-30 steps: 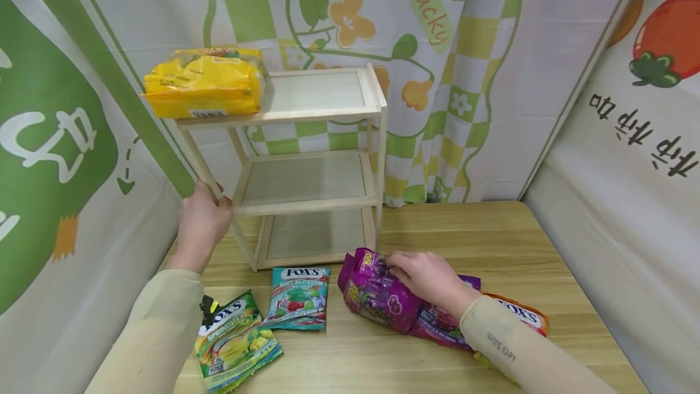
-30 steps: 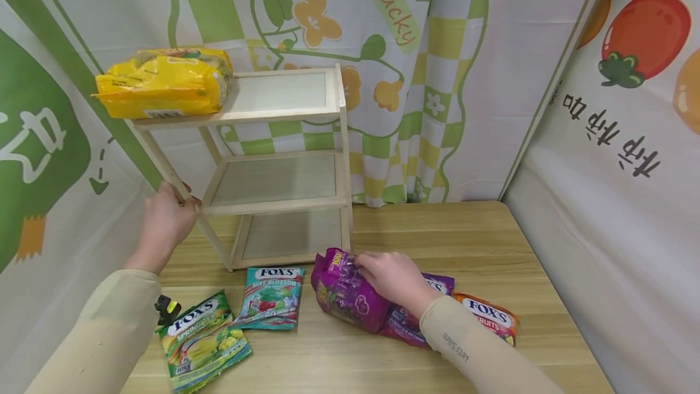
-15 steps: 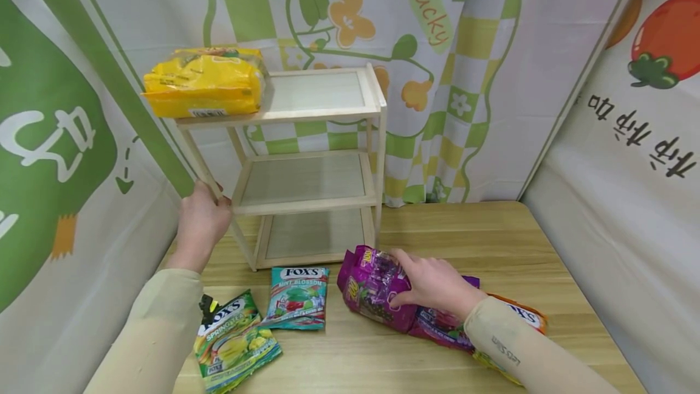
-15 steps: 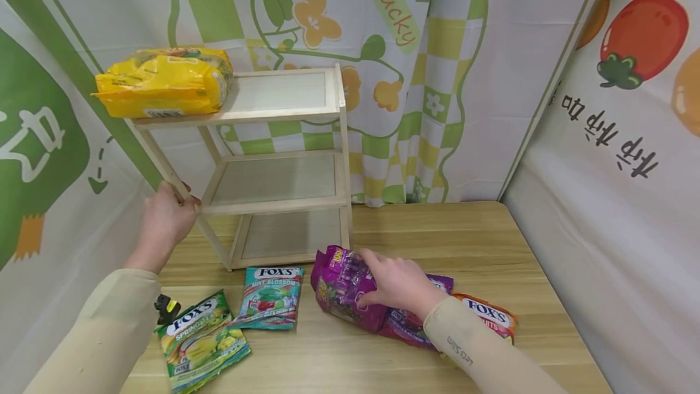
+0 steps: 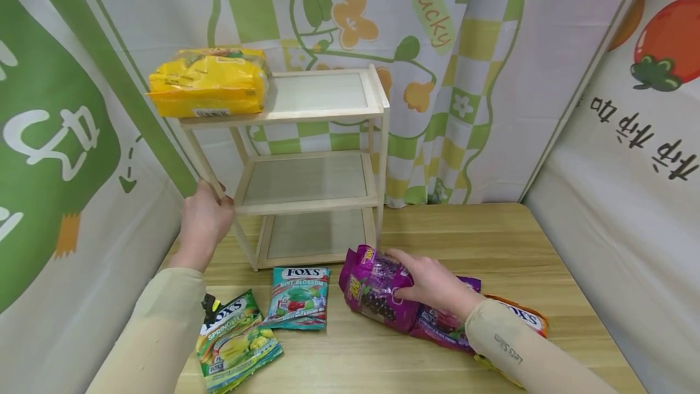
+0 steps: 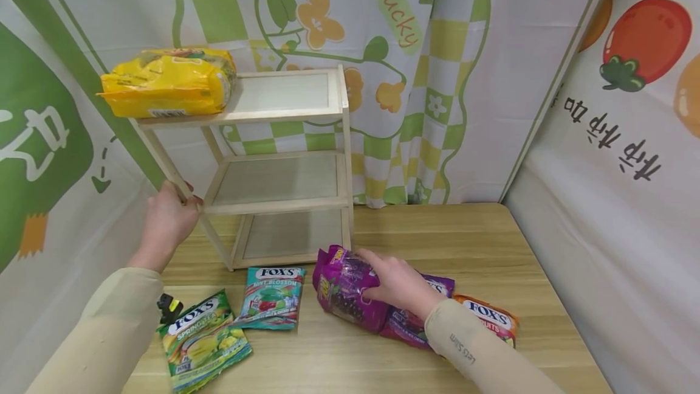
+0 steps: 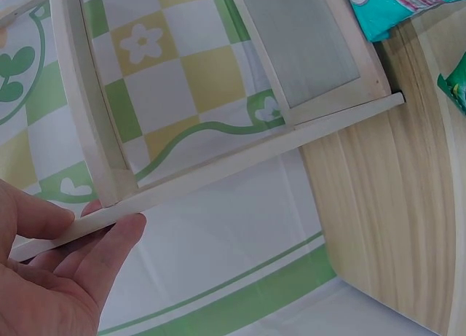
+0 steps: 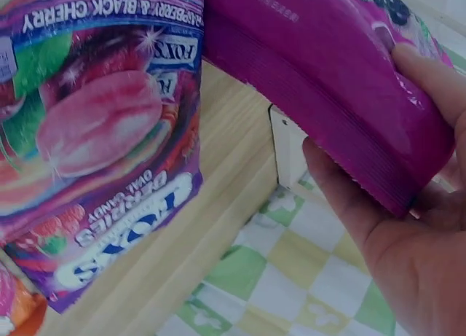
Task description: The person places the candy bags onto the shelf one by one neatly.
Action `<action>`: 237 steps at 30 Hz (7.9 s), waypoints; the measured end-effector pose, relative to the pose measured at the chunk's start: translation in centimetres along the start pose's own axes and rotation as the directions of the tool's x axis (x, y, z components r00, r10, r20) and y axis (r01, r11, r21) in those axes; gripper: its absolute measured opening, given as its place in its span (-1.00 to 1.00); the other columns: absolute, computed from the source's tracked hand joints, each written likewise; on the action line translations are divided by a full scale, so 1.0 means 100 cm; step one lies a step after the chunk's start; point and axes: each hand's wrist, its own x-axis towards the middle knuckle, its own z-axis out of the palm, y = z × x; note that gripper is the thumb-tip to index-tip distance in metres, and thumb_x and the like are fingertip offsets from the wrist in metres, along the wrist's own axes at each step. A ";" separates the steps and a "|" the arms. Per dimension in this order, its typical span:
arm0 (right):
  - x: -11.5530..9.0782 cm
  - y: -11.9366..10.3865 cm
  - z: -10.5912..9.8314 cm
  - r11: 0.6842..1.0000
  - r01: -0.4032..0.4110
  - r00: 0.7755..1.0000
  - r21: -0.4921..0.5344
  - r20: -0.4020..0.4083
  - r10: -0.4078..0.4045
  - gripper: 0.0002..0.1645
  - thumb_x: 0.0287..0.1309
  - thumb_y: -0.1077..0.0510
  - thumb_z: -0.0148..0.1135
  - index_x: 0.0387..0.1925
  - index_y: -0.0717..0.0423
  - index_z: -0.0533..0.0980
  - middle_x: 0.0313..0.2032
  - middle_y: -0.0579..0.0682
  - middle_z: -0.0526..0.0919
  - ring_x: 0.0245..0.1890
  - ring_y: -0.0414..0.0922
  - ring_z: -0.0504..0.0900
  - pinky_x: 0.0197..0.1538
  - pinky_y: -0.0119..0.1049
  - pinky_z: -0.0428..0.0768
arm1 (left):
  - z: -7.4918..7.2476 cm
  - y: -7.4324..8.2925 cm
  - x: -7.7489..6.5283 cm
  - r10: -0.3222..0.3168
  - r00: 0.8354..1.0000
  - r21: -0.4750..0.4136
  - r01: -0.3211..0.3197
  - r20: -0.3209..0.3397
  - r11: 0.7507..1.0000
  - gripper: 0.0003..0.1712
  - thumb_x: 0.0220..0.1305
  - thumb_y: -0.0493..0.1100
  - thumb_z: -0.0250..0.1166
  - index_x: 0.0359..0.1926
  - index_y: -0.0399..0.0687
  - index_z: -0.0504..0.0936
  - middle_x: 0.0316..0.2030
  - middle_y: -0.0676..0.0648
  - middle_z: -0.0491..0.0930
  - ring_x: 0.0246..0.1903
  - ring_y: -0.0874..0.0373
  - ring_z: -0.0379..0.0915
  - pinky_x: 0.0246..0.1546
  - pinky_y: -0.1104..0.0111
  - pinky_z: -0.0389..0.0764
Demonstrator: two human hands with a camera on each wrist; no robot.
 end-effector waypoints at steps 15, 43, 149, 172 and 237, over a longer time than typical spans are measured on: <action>0.001 0.013 0.000 0.905 -0.228 0.969 0.359 -0.010 0.249 -0.17 0.13 0.05 0.53 0.43 -0.07 0.43 0.19 0.18 0.64 0.10 0.04 0.66 0.15 0.00 0.66 | 0.002 0.003 0.001 0.014 0.999 0.013 -0.013 -0.031 1.000 -0.71 0.43 -0.26 -0.02 0.05 -0.38 0.40 -0.42 -0.35 0.56 -0.61 -0.04 0.45 -0.71 0.27 0.43; -0.017 0.017 -0.002 0.562 -0.507 0.860 0.654 0.344 0.376 -0.13 -0.02 0.23 0.53 0.33 0.25 0.36 0.03 0.32 0.49 -0.26 0.09 0.74 -0.20 -0.02 0.78 | 0.001 -0.001 0.001 0.001 1.000 0.004 -0.001 -0.014 1.000 -0.69 0.44 -0.25 -0.04 0.07 -0.39 0.39 -0.44 -0.31 0.55 -0.66 0.02 0.38 -0.74 0.26 0.39; -0.045 -0.032 -0.181 0.029 0.181 0.894 0.983 -0.177 0.412 -0.13 0.38 0.27 0.25 0.58 -0.03 0.09 0.34 0.06 0.25 -0.01 -0.09 0.70 -0.01 -0.28 0.72 | -0.002 -0.001 -0.002 -0.003 1.000 -0.010 0.003 0.010 1.000 -0.74 0.50 -0.24 -0.01 0.05 -0.37 0.34 -0.33 -0.39 0.57 -0.65 0.02 0.41 -0.74 0.29 0.41; -0.038 -0.052 -0.201 -0.028 0.276 0.859 0.961 -0.233 0.455 -0.26 0.32 0.26 0.33 0.46 -0.12 0.34 0.42 0.01 0.19 0.21 -0.07 0.56 0.16 -0.25 0.64 | -0.001 -0.004 -0.002 -0.009 1.000 0.007 0.009 0.011 1.000 -0.73 0.50 -0.24 -0.05 0.06 -0.38 0.33 -0.25 -0.44 0.59 -0.65 0.02 0.39 -0.74 0.28 0.39; 0.006 -0.117 -0.216 -0.046 0.481 0.844 0.876 -0.447 0.297 -0.37 0.26 0.31 0.36 0.34 0.14 0.44 0.31 0.16 0.45 -0.09 -0.04 0.71 -0.07 -0.29 0.73 | 0.001 -0.004 0.001 0.026 0.999 -0.004 -0.026 -0.039 1.000 -0.75 0.42 -0.29 -0.04 0.02 -0.35 0.39 -0.46 -0.34 0.55 -0.66 0.00 0.39 -0.71 0.27 0.40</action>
